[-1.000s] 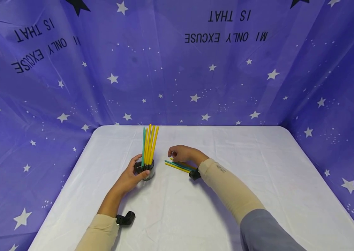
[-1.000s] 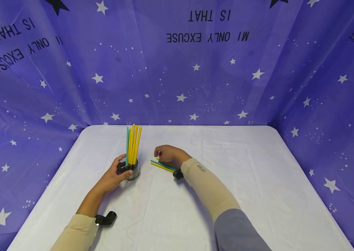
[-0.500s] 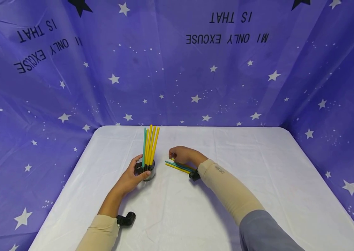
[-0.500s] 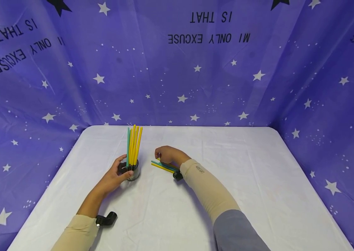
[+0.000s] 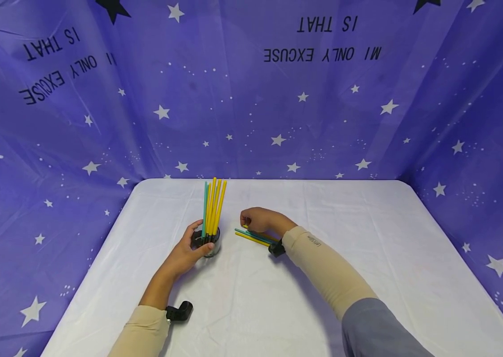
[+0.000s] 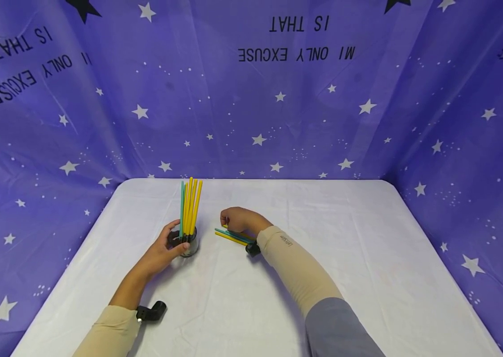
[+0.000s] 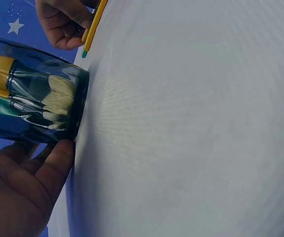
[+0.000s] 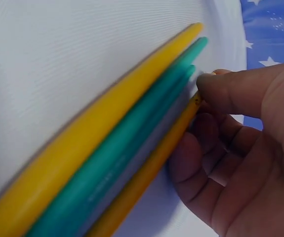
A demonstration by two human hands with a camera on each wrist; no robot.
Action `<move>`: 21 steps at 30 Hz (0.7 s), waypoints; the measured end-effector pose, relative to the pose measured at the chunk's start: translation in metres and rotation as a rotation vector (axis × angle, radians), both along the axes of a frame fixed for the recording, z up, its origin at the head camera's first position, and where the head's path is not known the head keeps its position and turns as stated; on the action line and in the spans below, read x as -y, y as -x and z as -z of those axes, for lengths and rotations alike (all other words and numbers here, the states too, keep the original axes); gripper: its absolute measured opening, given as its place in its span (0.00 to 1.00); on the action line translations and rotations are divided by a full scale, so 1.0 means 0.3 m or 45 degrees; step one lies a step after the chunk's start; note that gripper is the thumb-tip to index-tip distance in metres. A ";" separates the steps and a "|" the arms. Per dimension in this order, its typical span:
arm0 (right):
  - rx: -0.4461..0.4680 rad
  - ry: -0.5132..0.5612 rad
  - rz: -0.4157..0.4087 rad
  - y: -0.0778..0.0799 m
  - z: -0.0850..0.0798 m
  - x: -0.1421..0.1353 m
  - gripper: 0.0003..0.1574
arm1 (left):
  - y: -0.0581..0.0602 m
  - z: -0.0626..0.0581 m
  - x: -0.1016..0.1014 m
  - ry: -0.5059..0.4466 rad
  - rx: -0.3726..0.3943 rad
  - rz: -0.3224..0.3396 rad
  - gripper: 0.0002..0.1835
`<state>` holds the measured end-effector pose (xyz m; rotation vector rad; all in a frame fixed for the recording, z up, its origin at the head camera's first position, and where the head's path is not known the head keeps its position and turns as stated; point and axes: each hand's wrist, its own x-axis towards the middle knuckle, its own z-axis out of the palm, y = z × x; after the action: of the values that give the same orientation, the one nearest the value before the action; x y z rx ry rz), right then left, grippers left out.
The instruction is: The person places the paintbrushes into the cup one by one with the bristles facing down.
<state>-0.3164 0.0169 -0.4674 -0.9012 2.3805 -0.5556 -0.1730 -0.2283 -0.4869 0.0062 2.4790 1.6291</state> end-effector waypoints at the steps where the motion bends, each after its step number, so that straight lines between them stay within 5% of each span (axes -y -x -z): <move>1: 0.012 0.010 0.003 0.001 -0.004 -0.003 0.10 | 0.001 0.003 0.000 -0.002 -0.002 -0.002 0.47; 12: 0.038 0.144 0.001 0.002 -0.068 -0.027 0.10 | 0.003 0.008 -0.001 0.014 0.000 -0.008 0.46; 21: 0.067 0.346 0.101 0.003 -0.152 -0.050 0.09 | 0.001 0.002 0.002 0.008 -0.010 0.004 0.46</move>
<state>-0.3172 0.0319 -0.4217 -0.8953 2.3370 -0.9396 -0.1733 -0.2289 -0.4874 0.0156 2.4888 1.6233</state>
